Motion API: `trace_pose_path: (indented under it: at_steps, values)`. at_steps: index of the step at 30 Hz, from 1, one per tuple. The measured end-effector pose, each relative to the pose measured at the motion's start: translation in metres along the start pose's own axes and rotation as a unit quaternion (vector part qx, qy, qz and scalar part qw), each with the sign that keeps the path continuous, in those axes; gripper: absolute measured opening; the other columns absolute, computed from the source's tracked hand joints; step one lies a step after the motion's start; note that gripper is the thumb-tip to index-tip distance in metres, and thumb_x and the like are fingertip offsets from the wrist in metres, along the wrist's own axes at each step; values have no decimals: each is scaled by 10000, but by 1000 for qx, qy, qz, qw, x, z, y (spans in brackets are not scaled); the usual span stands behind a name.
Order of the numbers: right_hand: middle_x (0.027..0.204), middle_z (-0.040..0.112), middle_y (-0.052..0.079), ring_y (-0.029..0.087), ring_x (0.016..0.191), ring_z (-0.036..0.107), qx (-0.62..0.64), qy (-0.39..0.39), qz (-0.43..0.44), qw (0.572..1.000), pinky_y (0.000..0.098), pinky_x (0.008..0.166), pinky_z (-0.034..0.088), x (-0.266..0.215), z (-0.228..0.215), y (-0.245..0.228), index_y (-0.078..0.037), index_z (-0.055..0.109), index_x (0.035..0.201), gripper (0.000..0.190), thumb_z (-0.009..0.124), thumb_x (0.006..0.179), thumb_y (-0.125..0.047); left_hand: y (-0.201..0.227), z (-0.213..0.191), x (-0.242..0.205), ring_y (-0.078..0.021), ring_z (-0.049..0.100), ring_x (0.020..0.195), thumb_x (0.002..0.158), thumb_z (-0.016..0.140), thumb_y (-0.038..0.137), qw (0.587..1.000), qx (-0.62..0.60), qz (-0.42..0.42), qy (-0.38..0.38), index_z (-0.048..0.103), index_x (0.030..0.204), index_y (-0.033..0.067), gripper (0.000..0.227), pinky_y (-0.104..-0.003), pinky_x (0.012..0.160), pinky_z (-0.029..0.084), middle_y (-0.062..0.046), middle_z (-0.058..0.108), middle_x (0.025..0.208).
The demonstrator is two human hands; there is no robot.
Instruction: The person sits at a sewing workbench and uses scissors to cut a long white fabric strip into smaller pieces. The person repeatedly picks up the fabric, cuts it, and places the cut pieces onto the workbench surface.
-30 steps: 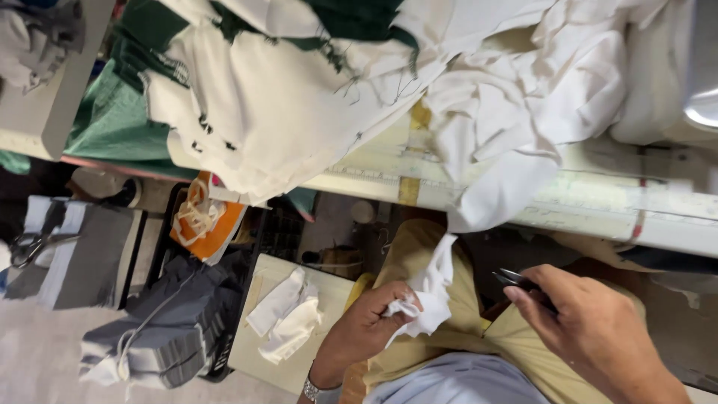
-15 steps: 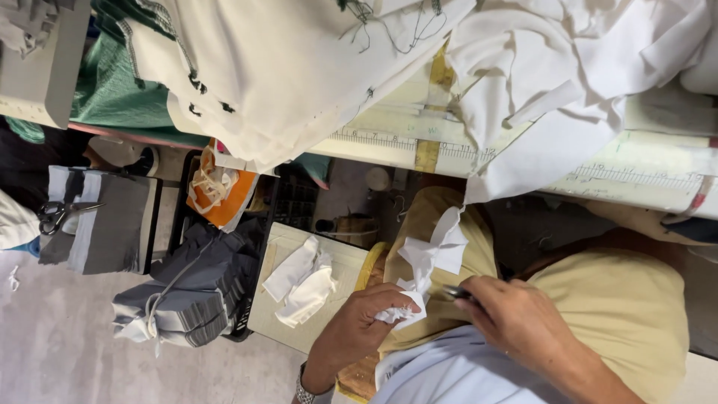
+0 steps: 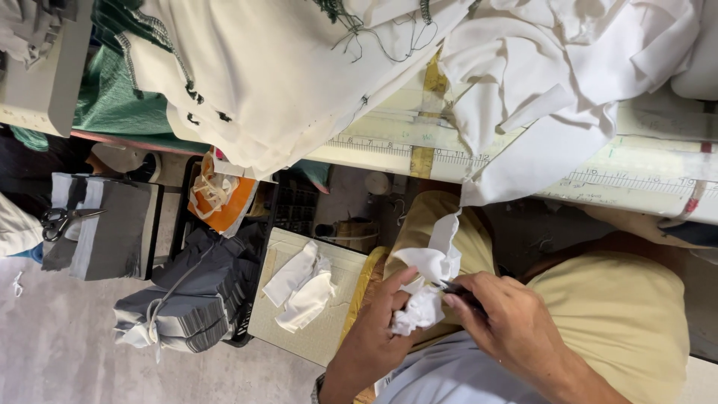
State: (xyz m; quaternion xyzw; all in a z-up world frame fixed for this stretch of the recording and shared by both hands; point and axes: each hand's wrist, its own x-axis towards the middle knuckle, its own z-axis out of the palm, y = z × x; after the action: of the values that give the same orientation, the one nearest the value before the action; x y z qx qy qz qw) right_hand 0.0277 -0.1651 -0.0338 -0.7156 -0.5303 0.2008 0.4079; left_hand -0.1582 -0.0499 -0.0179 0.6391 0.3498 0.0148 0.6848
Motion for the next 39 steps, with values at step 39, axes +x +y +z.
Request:
trace_pose_path:
  at_steps: [39]
  values:
    - [720, 670, 85, 290, 574, 616, -191, 36, 30, 980, 389, 562, 471, 28, -36, 12, -63, 689, 873, 161, 753, 842, -207, -25, 24, 55, -267, 626, 1012, 759, 563, -170, 963, 82, 226, 120, 668, 1172, 10, 463, -329, 827, 547, -141, 574, 1147]
